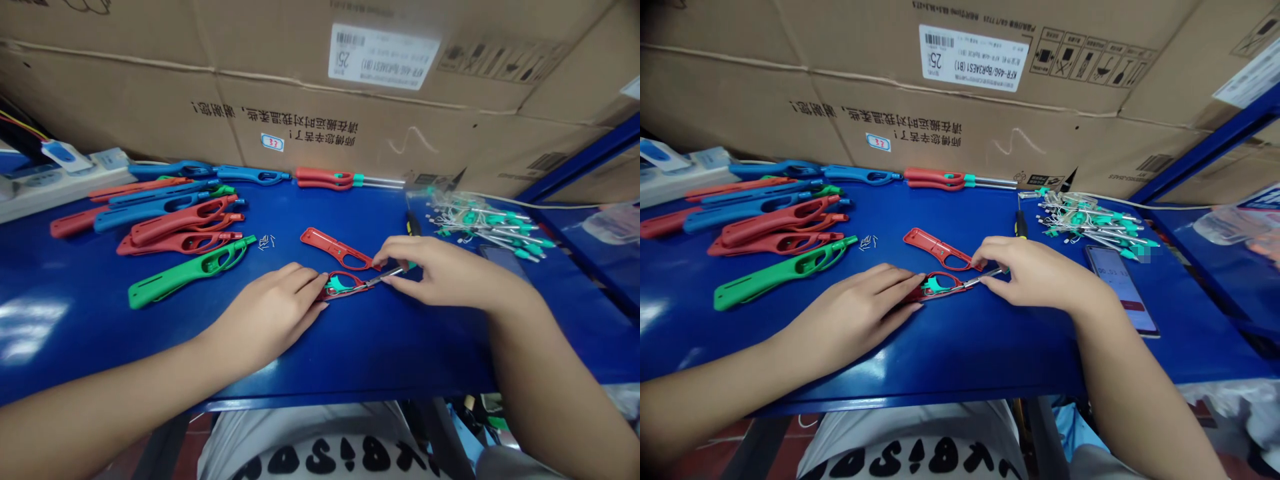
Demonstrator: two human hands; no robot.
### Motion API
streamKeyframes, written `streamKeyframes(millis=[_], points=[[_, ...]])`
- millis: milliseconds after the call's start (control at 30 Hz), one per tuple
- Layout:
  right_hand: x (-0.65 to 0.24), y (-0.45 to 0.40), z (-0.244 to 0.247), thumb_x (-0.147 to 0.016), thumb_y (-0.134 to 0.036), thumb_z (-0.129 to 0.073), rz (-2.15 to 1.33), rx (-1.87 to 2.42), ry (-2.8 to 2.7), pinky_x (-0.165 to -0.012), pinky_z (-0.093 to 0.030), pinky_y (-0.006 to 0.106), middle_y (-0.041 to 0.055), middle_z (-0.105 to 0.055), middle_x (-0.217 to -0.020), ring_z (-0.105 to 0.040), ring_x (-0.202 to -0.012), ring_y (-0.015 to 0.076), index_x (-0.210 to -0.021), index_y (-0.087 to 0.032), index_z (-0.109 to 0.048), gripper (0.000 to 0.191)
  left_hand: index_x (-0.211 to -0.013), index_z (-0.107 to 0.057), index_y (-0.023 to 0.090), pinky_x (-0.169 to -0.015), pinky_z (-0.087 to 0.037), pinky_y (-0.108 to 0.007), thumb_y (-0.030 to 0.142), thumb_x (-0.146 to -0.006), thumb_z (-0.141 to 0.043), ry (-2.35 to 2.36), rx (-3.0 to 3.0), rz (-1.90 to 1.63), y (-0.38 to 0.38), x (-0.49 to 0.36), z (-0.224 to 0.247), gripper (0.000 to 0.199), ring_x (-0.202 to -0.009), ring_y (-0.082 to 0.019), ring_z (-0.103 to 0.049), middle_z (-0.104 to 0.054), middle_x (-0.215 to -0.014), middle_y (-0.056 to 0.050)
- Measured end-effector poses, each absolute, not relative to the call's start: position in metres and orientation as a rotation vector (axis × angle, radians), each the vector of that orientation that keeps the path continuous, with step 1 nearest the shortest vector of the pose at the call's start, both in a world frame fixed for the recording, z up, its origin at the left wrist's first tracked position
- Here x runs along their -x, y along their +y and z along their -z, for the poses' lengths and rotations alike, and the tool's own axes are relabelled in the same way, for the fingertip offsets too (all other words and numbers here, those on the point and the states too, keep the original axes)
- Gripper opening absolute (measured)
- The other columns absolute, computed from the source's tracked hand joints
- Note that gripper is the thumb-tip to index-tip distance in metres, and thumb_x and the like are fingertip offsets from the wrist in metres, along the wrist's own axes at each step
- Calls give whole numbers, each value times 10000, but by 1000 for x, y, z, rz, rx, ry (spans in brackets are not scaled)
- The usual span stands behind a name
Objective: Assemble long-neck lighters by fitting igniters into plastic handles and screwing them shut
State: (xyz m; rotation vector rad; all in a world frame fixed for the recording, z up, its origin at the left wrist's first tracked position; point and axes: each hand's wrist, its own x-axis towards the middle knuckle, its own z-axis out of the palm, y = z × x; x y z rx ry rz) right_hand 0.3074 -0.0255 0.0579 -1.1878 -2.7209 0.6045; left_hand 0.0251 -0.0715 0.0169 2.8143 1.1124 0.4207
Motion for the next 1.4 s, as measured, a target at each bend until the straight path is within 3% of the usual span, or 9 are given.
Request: streamKeyframes(millis=[133, 267, 700, 833, 933, 1033, 1167, 1400], points=[[-308, -21, -54, -911, -202, -617, -733, 1204, -2754, -723, -450, 300, 43, -686, -973, -617, -831, 178, -957, -204, -713, 107, -1190, -671, 73, -812, -596, -448, 228, -1024, -465, 1160, -2816, -437, -76, -25, -16, 307, -974, -285, -637, -685, -1081, -149], [-301, -22, -51, -907, -127, -603, -742, 1194, -2743, -695, -421, 277, 35, -667, -881, -595, -787, 160, -857, -176, -701, 120, -1153, -695, 103, -808, -594, -422, 231, -1036, -445, 1171, -2755, -404, -75, -25, -16, 305, -964, -265, -622, -668, -1074, -132], [-288, -29, -53, -864, -77, -614, -616, 1303, -2770, -646, -371, 271, 32, -638, -785, -544, -688, 144, -745, -159, -661, 152, -1122, -712, 164, -803, -545, -369, 280, -1053, -386, 1228, -2720, -312, -73, -26, -18, 353, -927, -234, -584, -624, -1035, -105], [-289, -33, -56, -872, -221, -681, -763, 1386, -2682, -593, -376, 259, 24, -641, -774, -551, -650, 135, -808, -168, -673, 84, -1191, -694, 158, -814, -536, -393, 270, -1050, -389, 1239, -2781, -280, -72, -23, -16, 354, -931, -250, -574, -624, -1023, -111], [-288, -32, -56, -890, -356, -683, -804, 1394, -2648, -564, -369, 259, 22, -624, -732, -537, -619, 131, -734, -170, -638, 247, -1177, -696, 121, -800, -540, -390, 244, -1046, -402, 1207, -2795, -269, -71, -22, -16, 344, -900, -246, -575, -629, -982, -114], [-285, -28, -51, -899, -363, -663, -811, 1475, -2606, -535, -345, 262, 7, -593, -624, -523, -562, 130, -645, -181, -560, 329, -1122, -708, 109, -805, -538, -378, 238, -1050, -394, 1186, -2794, -293, -71, -24, -16, 347, -885, -236, -576, -636, -953, -107], [-284, -24, -44, -858, -385, -708, -1054, 1665, -2417, -484, -364, 248, -18, -586, -542, -571, -489, 134, -667, -192, -542, 318, -1084, -719, 122, -732, -522, -353, 233, -1046, -399, 1206, -2823, -234, -70, -26, -20, 341, -834, -225, -560, -640, -953, -95], [-281, -27, -46, -844, -323, -732, -936, 1328, -2473, -564, -396, 240, -11, -592, -690, -546, -571, 113, -712, -180, -540, 273, -1113, -727, 153, -761, -530, -342, 221, -1033, -440, 1194, -2740, -302, -68, -24, -22, 306, -891, -227, -578, -642, -974, -84]])
